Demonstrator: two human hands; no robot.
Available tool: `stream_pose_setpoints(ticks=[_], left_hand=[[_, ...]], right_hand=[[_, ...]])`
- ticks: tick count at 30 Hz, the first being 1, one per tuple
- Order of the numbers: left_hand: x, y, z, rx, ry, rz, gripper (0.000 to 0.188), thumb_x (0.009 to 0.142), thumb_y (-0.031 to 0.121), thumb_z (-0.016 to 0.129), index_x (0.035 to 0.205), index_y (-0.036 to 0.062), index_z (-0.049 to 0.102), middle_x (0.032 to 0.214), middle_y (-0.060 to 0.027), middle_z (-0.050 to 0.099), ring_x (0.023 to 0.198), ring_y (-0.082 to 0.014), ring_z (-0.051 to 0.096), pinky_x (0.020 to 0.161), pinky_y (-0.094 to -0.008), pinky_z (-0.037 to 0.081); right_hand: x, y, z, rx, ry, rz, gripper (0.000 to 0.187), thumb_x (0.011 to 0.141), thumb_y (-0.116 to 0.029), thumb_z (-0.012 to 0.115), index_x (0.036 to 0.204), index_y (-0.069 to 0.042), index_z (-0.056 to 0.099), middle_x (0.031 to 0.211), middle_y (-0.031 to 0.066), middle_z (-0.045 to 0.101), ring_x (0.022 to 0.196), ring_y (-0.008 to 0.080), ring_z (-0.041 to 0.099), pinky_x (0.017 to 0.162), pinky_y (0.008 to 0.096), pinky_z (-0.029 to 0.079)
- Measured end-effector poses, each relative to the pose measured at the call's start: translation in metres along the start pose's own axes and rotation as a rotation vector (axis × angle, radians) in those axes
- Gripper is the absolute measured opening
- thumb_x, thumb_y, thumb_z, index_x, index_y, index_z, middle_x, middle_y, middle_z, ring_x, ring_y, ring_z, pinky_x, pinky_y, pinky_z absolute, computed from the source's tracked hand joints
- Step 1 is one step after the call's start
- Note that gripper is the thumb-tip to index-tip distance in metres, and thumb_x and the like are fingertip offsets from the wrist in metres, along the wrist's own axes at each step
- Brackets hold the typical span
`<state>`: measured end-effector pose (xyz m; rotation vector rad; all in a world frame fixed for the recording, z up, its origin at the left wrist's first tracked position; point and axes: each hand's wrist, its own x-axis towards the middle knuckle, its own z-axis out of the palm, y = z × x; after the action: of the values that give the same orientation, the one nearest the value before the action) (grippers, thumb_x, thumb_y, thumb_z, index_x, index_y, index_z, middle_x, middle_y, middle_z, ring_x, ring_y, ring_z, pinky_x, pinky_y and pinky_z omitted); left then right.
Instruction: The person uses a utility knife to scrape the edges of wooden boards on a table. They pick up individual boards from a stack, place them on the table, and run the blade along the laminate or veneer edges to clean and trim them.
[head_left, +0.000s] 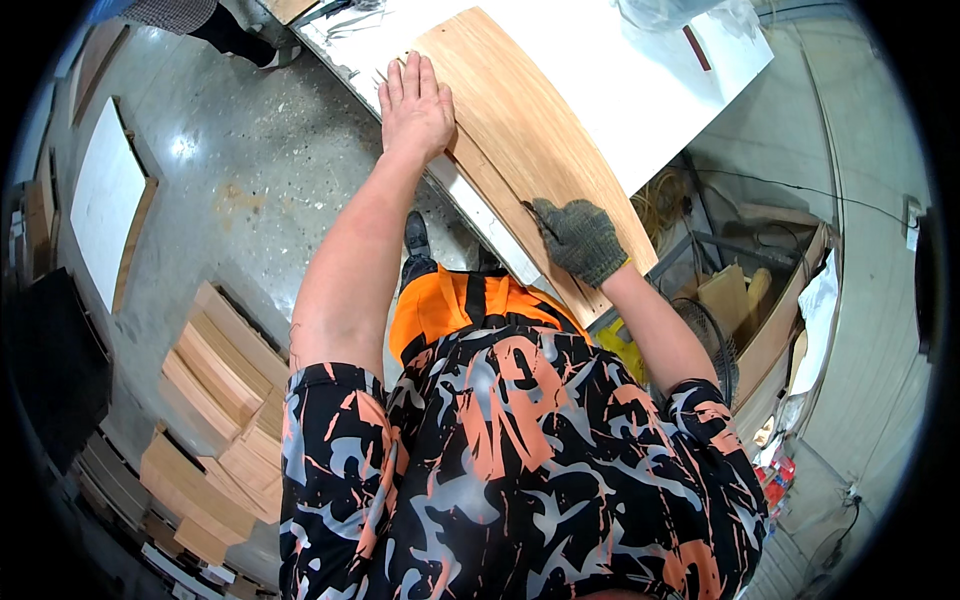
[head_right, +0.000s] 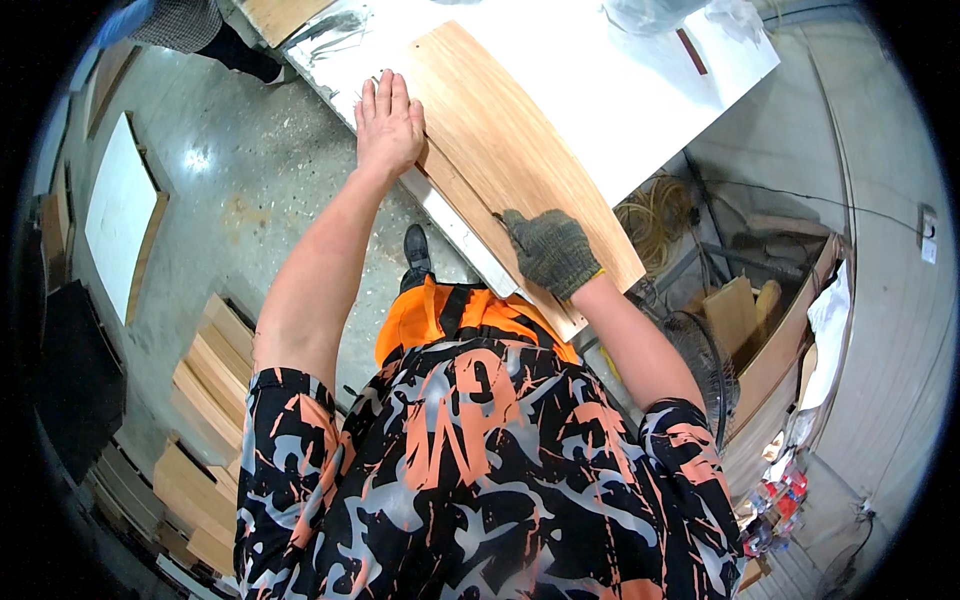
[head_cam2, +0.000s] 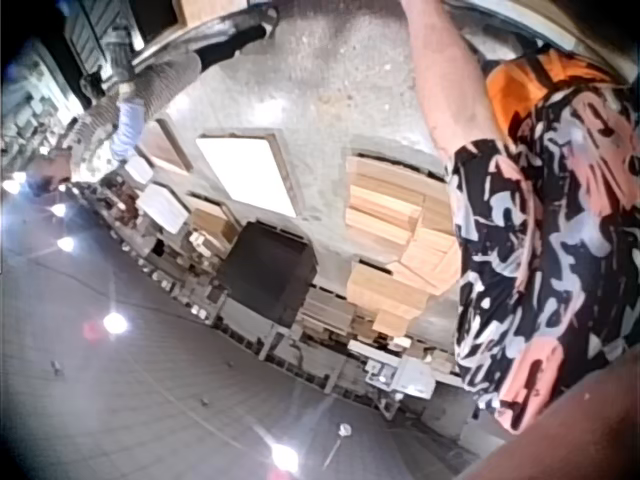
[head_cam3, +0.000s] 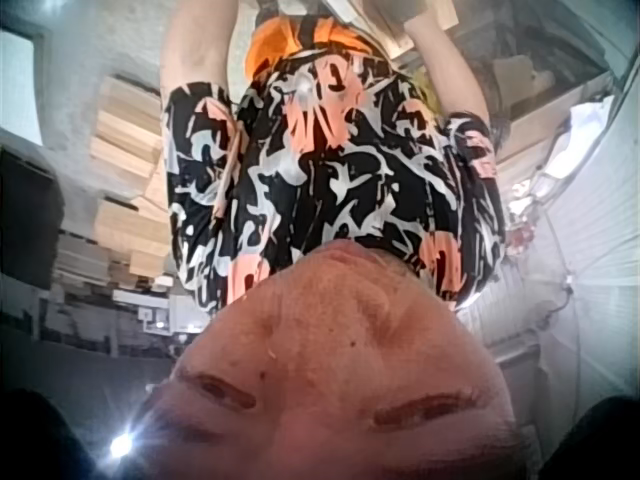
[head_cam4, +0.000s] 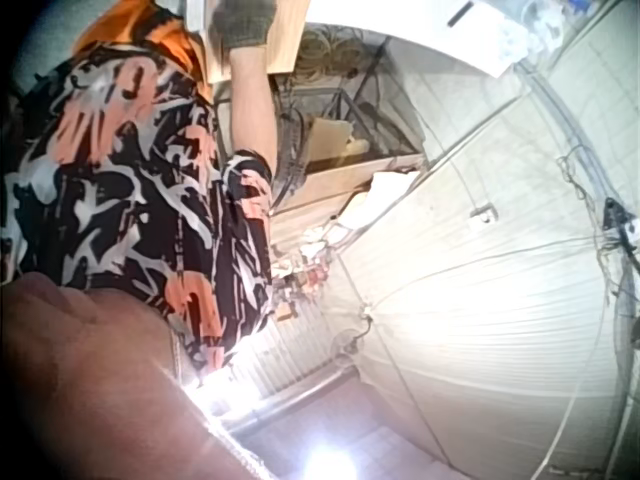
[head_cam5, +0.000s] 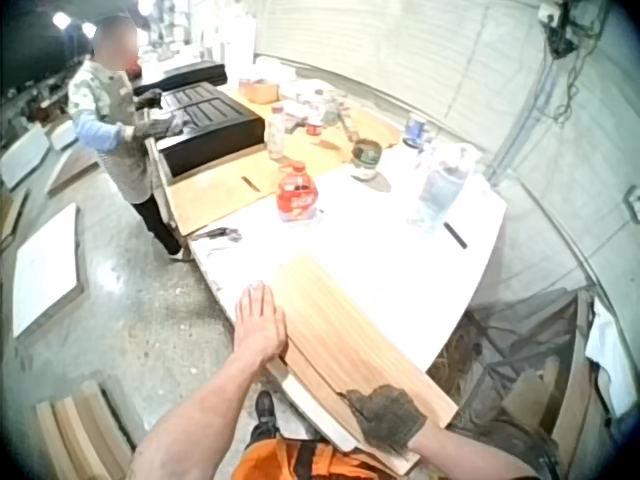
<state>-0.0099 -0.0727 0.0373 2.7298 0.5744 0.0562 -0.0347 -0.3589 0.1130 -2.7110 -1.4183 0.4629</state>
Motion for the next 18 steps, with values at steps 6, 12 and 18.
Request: stream_pose_setpoints(ticks=[6,12,18], left_hand=[[0.001,0.000,0.001,0.000,-0.003,-0.005,0.063,0.106,0.039,0.024,0.158,0.0049,0.019,0.167,-0.0104,0.011,0.154,-0.0339,0.004,0.124,-0.0471,0.005],[0.000,0.001,-0.002,-0.002,0.006,0.000,0.063,0.105,0.038,0.024,0.158,0.0047,0.020,0.167,-0.0103,0.011,0.154,-0.0340,0.005,0.124,-0.0470,0.005],[0.001,-0.001,0.006,0.042,0.051,0.013,0.063,0.105,0.040,0.025,0.158,0.0060,0.021,0.167,-0.0108,0.013,0.153,-0.0352,0.007,0.124,-0.0487,0.009]], right_hand=[[-0.036,0.004,0.006,0.099,-0.036,0.056,0.035,0.086,-0.016,0.060,0.119,-0.005,0.065,0.065,0.0174,0.064,0.059,0.0342,0.062,0.055,0.0461,0.050],[-0.025,0.011,0.018,0.203,0.160,0.021,0.032,0.091,-0.021,0.060,0.119,-0.007,0.065,0.067,0.0174,0.064,0.060,0.0350,0.062,0.055,0.0481,0.049],[-0.015,0.002,0.007,0.133,0.089,0.031,0.032,0.092,-0.021,0.058,0.119,-0.007,0.065,0.065,0.0179,0.063,0.062,0.0342,0.062,0.055,0.0478,0.049]])
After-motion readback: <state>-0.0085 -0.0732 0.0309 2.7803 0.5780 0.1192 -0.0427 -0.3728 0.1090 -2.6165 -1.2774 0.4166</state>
